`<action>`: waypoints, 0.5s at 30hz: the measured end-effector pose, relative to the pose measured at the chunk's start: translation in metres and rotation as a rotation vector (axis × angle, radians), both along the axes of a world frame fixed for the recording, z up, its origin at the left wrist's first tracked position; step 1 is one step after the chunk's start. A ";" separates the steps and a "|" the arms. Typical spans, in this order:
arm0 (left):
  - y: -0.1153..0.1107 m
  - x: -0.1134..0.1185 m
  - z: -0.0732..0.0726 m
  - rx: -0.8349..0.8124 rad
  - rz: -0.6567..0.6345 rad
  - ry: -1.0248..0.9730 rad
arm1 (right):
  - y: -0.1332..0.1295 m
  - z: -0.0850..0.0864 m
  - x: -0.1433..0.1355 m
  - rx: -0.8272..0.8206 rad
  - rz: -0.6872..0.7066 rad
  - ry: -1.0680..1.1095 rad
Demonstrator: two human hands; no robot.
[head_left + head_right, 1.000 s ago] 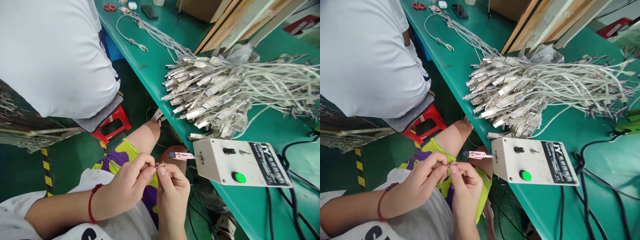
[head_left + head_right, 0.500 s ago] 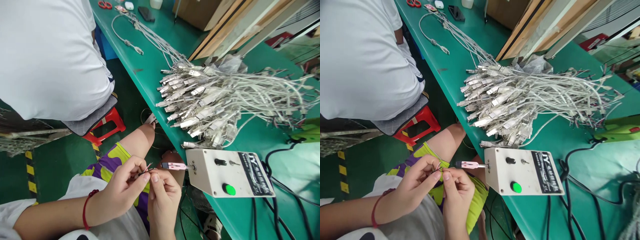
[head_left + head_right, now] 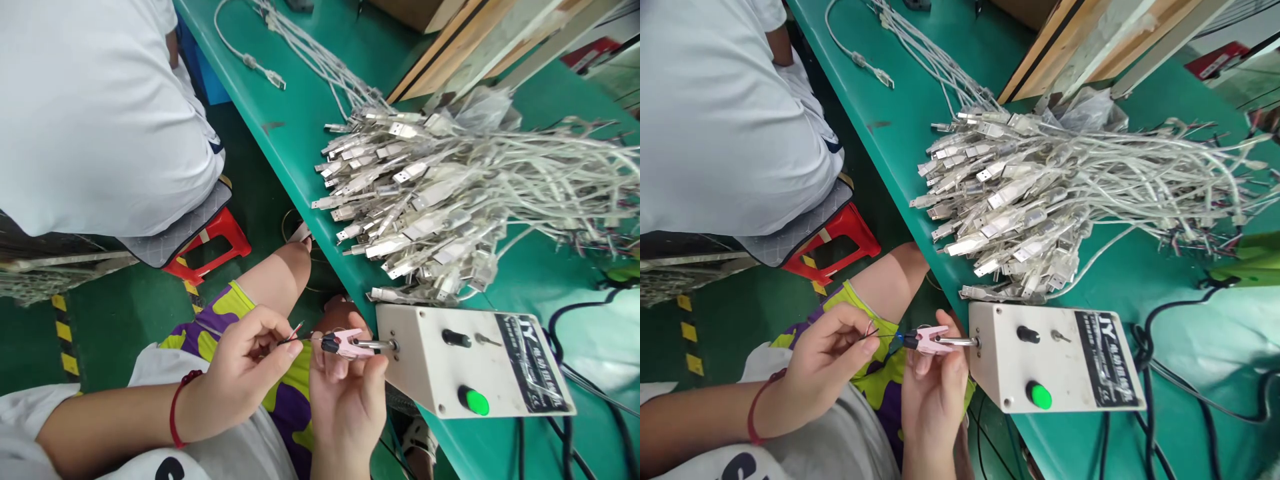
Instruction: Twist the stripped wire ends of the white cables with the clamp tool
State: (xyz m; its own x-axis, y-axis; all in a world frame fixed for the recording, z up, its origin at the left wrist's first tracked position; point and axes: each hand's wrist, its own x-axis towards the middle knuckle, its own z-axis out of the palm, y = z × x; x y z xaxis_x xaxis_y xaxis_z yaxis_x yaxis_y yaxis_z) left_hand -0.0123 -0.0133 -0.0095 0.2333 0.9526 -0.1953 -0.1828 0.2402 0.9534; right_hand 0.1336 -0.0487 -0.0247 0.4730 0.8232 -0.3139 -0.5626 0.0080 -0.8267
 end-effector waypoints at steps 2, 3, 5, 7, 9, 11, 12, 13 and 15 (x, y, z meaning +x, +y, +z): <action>0.000 0.001 0.000 -0.007 -0.012 -0.007 | 0.000 -0.003 0.003 0.003 -0.013 -0.008; 0.000 0.001 0.000 -0.010 -0.017 -0.011 | 0.000 -0.005 0.004 0.002 -0.016 -0.019; 0.000 0.002 0.000 -0.019 -0.025 -0.023 | -0.001 -0.007 0.005 -0.001 -0.037 -0.034; 0.000 0.003 -0.001 -0.036 -0.030 -0.037 | -0.001 -0.008 0.005 -0.003 -0.061 -0.036; 0.000 0.004 -0.002 -0.053 -0.031 -0.051 | -0.001 -0.007 0.005 0.000 -0.064 -0.033; 0.000 0.005 -0.003 -0.070 -0.036 -0.061 | 0.000 -0.005 0.004 0.000 -0.062 -0.026; -0.001 0.005 -0.004 -0.078 -0.044 -0.066 | 0.000 -0.005 0.004 0.000 -0.062 -0.018; -0.001 0.005 -0.004 -0.084 -0.056 -0.070 | 0.001 -0.004 0.004 0.000 -0.060 -0.006; -0.002 0.005 -0.005 -0.090 -0.078 -0.071 | 0.002 -0.002 0.005 0.004 -0.050 0.020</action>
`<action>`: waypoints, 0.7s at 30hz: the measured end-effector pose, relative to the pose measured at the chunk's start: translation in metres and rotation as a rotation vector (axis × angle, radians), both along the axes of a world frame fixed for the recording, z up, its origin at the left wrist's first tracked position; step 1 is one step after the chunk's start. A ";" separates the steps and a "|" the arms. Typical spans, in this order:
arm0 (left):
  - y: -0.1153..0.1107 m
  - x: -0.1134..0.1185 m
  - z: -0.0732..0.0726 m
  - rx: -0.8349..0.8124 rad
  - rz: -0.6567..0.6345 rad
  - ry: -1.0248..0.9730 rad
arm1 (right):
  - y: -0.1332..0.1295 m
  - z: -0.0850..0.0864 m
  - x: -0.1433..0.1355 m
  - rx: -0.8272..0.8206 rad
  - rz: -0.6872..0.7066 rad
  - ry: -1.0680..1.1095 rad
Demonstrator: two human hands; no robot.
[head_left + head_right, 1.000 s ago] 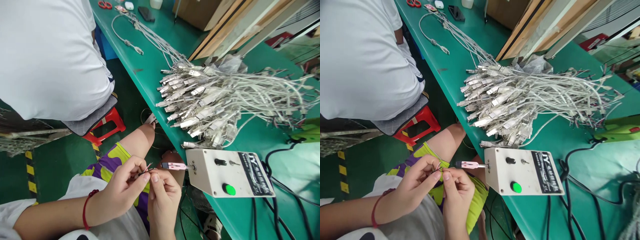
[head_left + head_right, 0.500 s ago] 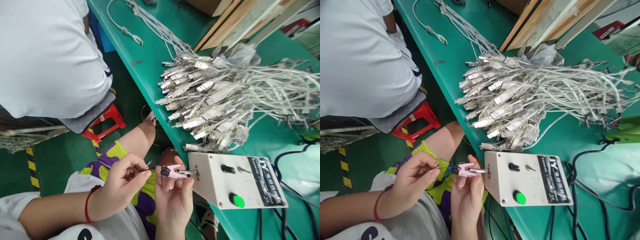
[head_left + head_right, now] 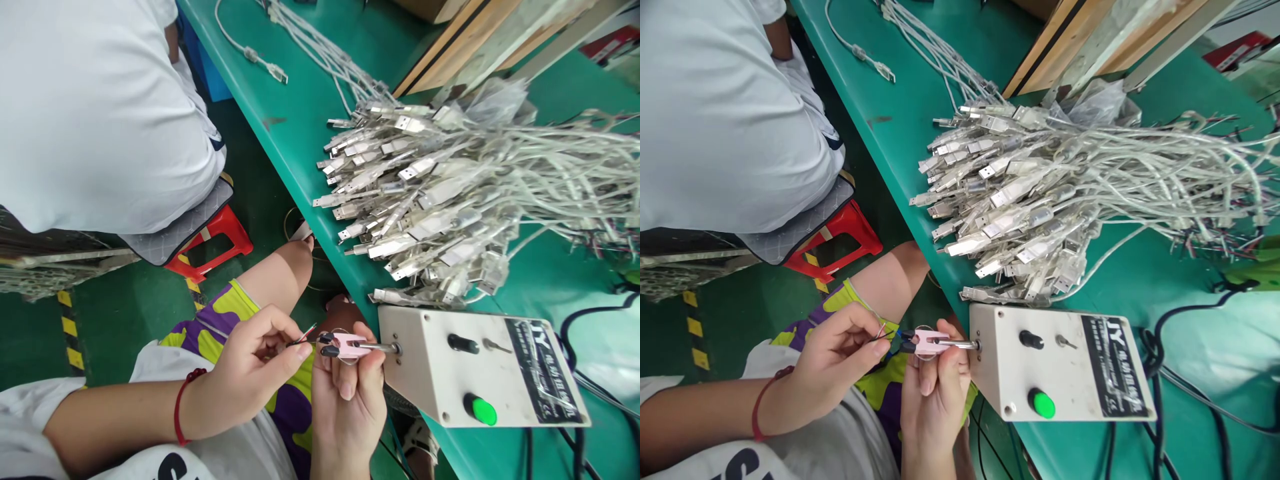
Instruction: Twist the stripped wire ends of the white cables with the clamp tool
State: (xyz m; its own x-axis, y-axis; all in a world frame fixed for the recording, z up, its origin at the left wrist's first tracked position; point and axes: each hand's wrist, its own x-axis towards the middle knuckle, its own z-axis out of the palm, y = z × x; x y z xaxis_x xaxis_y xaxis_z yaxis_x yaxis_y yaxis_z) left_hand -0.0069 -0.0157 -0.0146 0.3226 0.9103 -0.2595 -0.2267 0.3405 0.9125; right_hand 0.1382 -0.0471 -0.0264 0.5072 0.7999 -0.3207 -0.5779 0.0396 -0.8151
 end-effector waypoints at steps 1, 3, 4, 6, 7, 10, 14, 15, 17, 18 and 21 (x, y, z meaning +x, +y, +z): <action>0.000 0.000 0.000 0.002 -0.005 0.001 | 0.000 0.001 0.000 0.002 0.012 0.011; -0.001 0.001 0.000 0.007 -0.006 0.002 | -0.001 0.002 0.001 0.004 0.044 0.031; -0.001 0.001 0.000 0.009 -0.003 -0.002 | -0.001 0.002 0.001 -0.001 0.062 0.046; -0.001 0.001 0.000 0.008 0.002 -0.016 | -0.005 0.000 0.001 -0.026 0.091 0.093; -0.001 0.001 0.001 0.008 0.004 -0.024 | -0.007 -0.001 0.000 -0.041 0.107 0.122; 0.001 0.000 0.002 0.008 0.002 -0.052 | -0.015 -0.009 -0.004 -0.046 0.168 0.170; 0.002 0.000 0.005 0.009 0.001 -0.129 | -0.027 -0.020 -0.013 -0.008 0.214 0.166; 0.002 0.000 0.005 0.016 0.005 -0.147 | -0.029 -0.021 -0.016 -0.013 0.211 0.163; 0.002 -0.001 0.006 0.032 0.026 -0.157 | -0.034 -0.022 -0.021 -0.031 0.198 0.138; 0.001 -0.003 0.007 0.039 0.043 -0.153 | -0.037 -0.021 -0.023 -0.036 0.192 0.115; -0.002 -0.009 0.007 0.057 0.096 -0.151 | -0.042 -0.015 -0.028 -0.051 0.196 0.032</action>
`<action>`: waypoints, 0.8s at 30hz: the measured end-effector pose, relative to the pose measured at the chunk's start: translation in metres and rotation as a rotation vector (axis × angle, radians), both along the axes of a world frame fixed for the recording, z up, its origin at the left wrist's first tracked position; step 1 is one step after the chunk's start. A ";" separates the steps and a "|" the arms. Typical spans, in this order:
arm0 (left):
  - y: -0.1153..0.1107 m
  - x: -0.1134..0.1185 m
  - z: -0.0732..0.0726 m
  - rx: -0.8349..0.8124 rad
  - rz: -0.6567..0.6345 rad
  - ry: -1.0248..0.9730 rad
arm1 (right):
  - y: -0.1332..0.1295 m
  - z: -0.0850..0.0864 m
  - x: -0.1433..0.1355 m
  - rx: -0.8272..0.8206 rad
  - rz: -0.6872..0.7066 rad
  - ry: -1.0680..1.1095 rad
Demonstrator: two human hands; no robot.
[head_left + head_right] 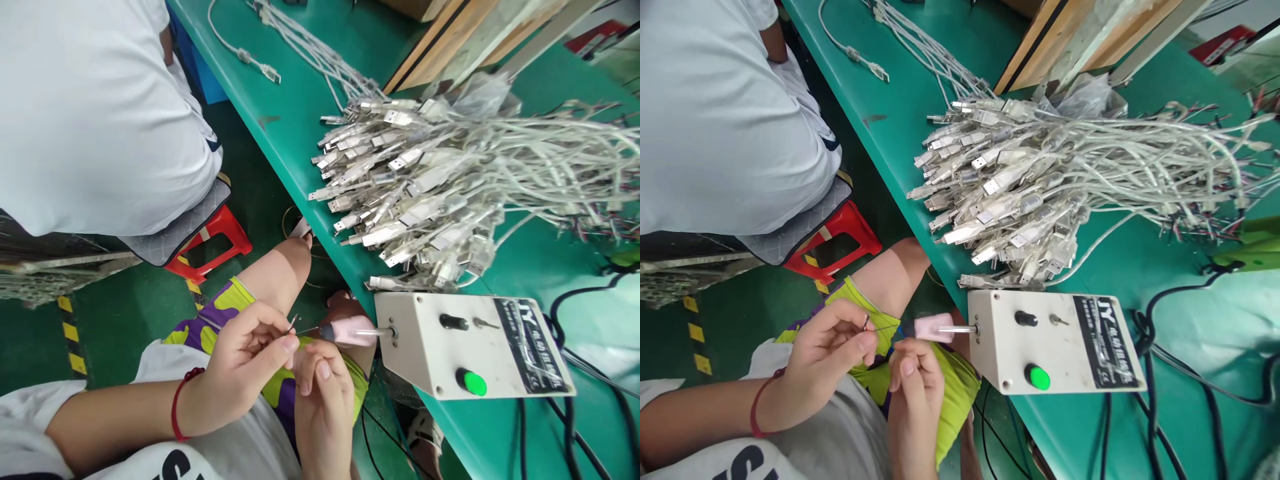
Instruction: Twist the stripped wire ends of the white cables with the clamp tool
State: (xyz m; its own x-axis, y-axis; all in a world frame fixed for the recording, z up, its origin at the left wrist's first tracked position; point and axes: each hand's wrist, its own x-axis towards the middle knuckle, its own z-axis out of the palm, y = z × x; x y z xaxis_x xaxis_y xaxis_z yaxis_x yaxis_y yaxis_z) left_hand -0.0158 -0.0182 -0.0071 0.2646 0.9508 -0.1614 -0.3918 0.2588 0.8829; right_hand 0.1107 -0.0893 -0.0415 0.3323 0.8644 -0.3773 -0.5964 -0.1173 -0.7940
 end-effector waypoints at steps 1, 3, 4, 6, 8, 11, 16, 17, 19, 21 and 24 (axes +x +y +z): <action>-0.002 -0.002 0.000 0.007 0.004 -0.008 | -0.001 0.003 -0.001 0.001 0.003 -0.028; -0.006 -0.007 0.000 0.021 -0.016 -0.013 | -0.001 0.009 -0.004 0.005 0.010 -0.067; -0.008 -0.009 -0.001 0.029 -0.039 -0.006 | 0.000 0.013 -0.005 0.007 0.020 -0.069; -0.011 -0.012 -0.002 0.039 -0.101 0.024 | 0.003 0.019 -0.007 0.013 0.058 -0.043; -0.013 -0.014 -0.003 0.052 -0.158 0.057 | 0.006 0.025 -0.008 0.017 0.092 -0.011; -0.015 -0.015 -0.005 0.088 -0.198 0.085 | 0.008 0.029 -0.009 0.034 0.080 -0.014; -0.016 -0.019 -0.007 0.202 -0.254 0.068 | 0.006 0.029 -0.009 0.001 0.025 -0.080; -0.016 -0.019 -0.007 0.206 -0.260 0.064 | 0.005 0.029 -0.009 -0.001 0.019 -0.086; -0.016 -0.019 -0.006 0.186 -0.258 0.063 | 0.004 0.028 -0.010 0.010 0.002 -0.099; -0.016 -0.017 -0.003 0.157 -0.239 0.076 | 0.003 0.028 -0.011 0.026 -0.010 -0.120; -0.015 -0.015 0.001 0.132 -0.205 0.102 | 0.003 0.027 -0.013 0.034 -0.015 -0.155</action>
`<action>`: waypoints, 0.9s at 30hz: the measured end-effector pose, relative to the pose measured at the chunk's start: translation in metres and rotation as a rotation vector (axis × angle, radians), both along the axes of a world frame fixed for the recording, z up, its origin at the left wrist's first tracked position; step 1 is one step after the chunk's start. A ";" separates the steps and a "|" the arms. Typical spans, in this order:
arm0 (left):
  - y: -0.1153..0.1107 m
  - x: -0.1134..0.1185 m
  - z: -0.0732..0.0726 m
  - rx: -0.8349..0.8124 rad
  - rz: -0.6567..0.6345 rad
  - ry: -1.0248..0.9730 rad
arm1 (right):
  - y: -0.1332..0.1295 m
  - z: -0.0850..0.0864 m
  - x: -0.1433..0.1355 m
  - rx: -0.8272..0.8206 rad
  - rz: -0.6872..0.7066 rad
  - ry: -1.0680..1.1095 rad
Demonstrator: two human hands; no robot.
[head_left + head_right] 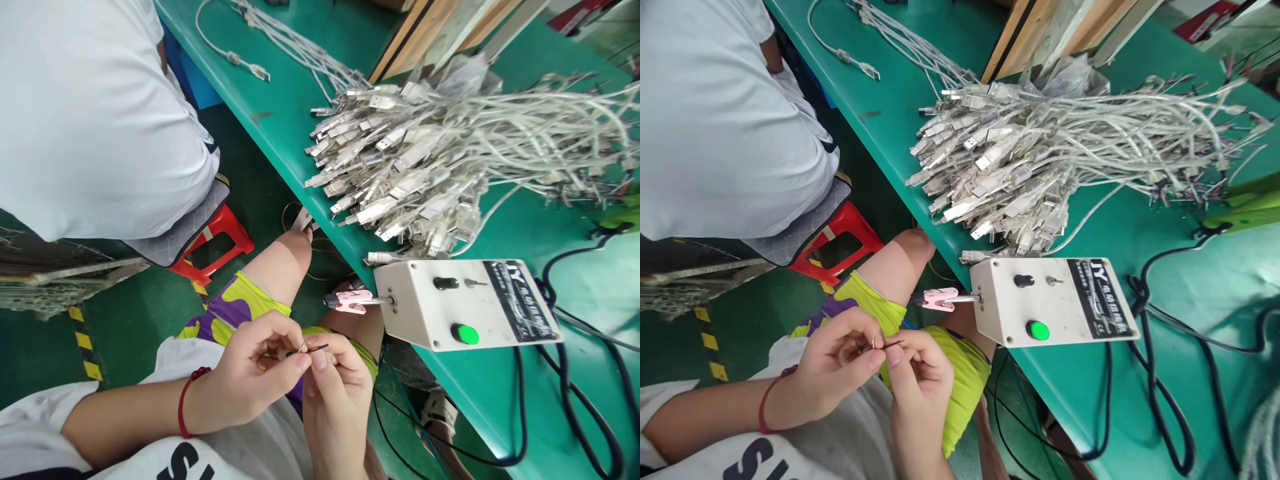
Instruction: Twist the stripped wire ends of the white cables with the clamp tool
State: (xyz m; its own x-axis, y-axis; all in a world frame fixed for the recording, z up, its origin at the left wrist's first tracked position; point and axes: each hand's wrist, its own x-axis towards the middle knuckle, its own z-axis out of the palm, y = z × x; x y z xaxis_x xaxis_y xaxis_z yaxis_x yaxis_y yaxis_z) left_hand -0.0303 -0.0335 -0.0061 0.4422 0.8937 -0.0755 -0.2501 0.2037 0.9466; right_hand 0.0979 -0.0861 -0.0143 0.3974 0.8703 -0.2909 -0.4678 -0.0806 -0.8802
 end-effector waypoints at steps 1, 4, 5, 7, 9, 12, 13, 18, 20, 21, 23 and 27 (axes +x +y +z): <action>0.000 0.001 0.001 0.002 0.009 0.006 | 0.000 0.000 0.000 0.003 0.000 -0.002; 0.001 0.002 0.003 0.021 0.021 0.026 | 0.002 0.000 -0.001 0.007 -0.004 0.011; 0.001 0.002 0.002 0.029 0.022 0.034 | 0.003 -0.001 -0.001 0.008 -0.009 0.012; 0.002 0.002 0.001 0.042 0.017 0.040 | 0.004 -0.003 -0.002 0.012 -0.022 0.012; 0.002 0.002 -0.001 0.056 0.014 0.033 | 0.003 -0.007 -0.004 0.025 -0.030 0.028; 0.002 0.002 -0.002 0.086 0.019 0.039 | 0.003 -0.015 -0.006 0.046 -0.041 0.064; 0.003 0.002 -0.002 0.098 0.022 0.050 | 0.003 -0.017 -0.007 0.050 -0.044 0.071; 0.007 0.001 -0.004 0.117 0.013 0.073 | 0.005 -0.019 -0.007 0.040 -0.054 0.091; 0.009 -0.001 -0.006 0.169 -0.048 0.059 | 0.006 -0.019 -0.006 0.029 -0.042 0.117; 0.010 -0.003 -0.007 0.206 -0.092 0.052 | 0.006 -0.019 -0.006 0.023 -0.026 0.136; 0.012 -0.005 -0.008 0.256 -0.170 0.041 | 0.007 -0.020 -0.005 0.006 0.011 0.178; 0.013 -0.009 -0.009 0.244 -0.181 0.088 | 0.006 -0.021 -0.003 -0.045 0.055 0.167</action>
State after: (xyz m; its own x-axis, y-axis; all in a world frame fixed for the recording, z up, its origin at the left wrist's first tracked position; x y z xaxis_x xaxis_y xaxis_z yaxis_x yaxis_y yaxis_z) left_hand -0.0390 -0.0210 -0.0148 0.5967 0.7978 0.0866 -0.1454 0.0014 0.9894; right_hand 0.0951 -0.0800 -0.0356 0.2929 0.8738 -0.3881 -0.6009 -0.1476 -0.7856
